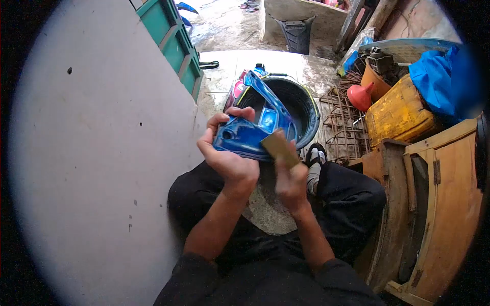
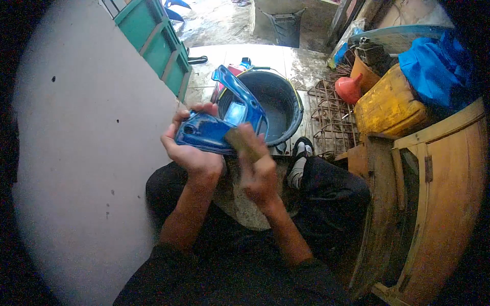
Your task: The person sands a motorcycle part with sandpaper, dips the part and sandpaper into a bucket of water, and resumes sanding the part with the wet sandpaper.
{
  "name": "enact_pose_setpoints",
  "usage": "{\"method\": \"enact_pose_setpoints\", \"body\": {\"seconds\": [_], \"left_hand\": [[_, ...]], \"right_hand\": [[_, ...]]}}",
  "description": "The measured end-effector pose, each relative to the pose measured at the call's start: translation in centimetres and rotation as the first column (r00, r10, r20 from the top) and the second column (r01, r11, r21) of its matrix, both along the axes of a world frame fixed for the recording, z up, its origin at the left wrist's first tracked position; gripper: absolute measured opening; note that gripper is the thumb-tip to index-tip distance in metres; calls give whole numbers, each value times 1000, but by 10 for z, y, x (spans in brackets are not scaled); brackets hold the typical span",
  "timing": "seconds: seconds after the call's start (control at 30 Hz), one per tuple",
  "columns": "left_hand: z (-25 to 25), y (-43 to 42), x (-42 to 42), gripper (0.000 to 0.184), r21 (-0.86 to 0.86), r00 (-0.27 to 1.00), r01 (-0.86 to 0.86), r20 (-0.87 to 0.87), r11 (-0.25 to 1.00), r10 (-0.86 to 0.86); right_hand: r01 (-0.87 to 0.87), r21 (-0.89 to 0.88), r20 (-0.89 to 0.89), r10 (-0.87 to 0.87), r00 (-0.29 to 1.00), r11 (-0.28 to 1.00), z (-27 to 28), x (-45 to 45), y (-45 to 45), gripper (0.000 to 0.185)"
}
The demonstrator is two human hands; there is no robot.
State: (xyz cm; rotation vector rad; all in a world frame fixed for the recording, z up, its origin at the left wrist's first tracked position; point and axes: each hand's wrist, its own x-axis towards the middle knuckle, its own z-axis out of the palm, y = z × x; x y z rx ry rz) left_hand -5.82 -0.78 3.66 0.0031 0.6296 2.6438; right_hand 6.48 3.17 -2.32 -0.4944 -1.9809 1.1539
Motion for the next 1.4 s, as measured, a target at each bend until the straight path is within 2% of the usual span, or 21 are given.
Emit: {"method": "enact_pose_setpoints", "body": {"seconds": [0.03,0.07,0.1,0.17,0.27,0.33,0.4,0.43,0.63,0.73,0.8,0.83,0.87,0.93,1.0,1.1,1.17,1.2,1.27,1.3,1.4], "left_hand": [[-4,2,3,38,1,1000,-4,3,1000,4],[-11,5,8,38,-26,995,-13,-104,1000,11],[-12,5,10,37,-53,977,-27,-214,998,15],[-11,2,5,36,-79,976,-53,-213,995,35],[-6,1,3,35,-74,989,-47,-146,996,36],[-8,0,5,35,-46,990,16,-140,999,-23],[-9,0,3,35,-57,986,1,-165,998,-10],[-10,1,1,35,-56,986,2,-166,998,-11],[-1,-4,-7,38,-45,995,3,-95,999,-8],[-1,-4,-8,34,-20,991,18,-131,1000,-20],[-1,-2,-7,35,-45,993,17,-118,999,-23],[0,-2,-7,35,-73,994,11,-106,997,-19],[0,-2,-7,35,-74,994,10,-108,997,-18],[0,-3,-7,35,-75,996,34,-84,997,-40],[-1,-2,-6,36,-100,994,32,-99,994,-42],[-1,-1,-7,36,-141,992,21,-123,990,-39],[-2,-1,-8,36,-158,991,17,-132,987,-38],[-2,-2,-8,36,-147,989,21,-142,989,-43],[-4,0,-5,35,-134,987,30,-150,990,-51],[-5,2,-3,35,-156,985,0,-169,988,-27],[-9,2,-1,35,-133,982,-25,-188,991,-1]], "right_hand": [[14,-266,33,-5,999,964,2,1,2,41],[57,-513,56,-33,998,857,4,1,5,41],[27,-338,78,-1,997,941,5,-1,3,41],[-25,36,31,24,999,999,11,-4,-13,38],[54,173,39,-61,997,984,2,4,-6,38],[177,-165,151,-153,977,970,14,9,4,33],[314,-296,37,-318,947,902,14,8,10,30],[359,-58,-100,-363,926,931,14,3,7,31],[559,-188,-8,-570,821,808,28,24,40,45],[578,-138,-91,-591,802,805,20,16,43,41],[530,224,70,-555,829,818,3,15,40,38],[420,239,233,-471,851,876,2,19,38,44],[420,237,232,-470,851,876,2,22,35,44],[323,-88,470,-246,848,942,17,19,22,42],[319,-187,482,-196,854,929,25,16,16,41],[360,-302,666,-74,742,883,42,16,12,40],[227,-75,472,-165,866,971,28,18,8,42],[228,-74,474,-167,865,971,21,17,6,42],[127,258,385,-223,896,958,7,8,-1,46],[80,76,310,-100,946,994,4,3,-11,50],[31,51,327,-46,944,998,7,2,-14,49]]}}
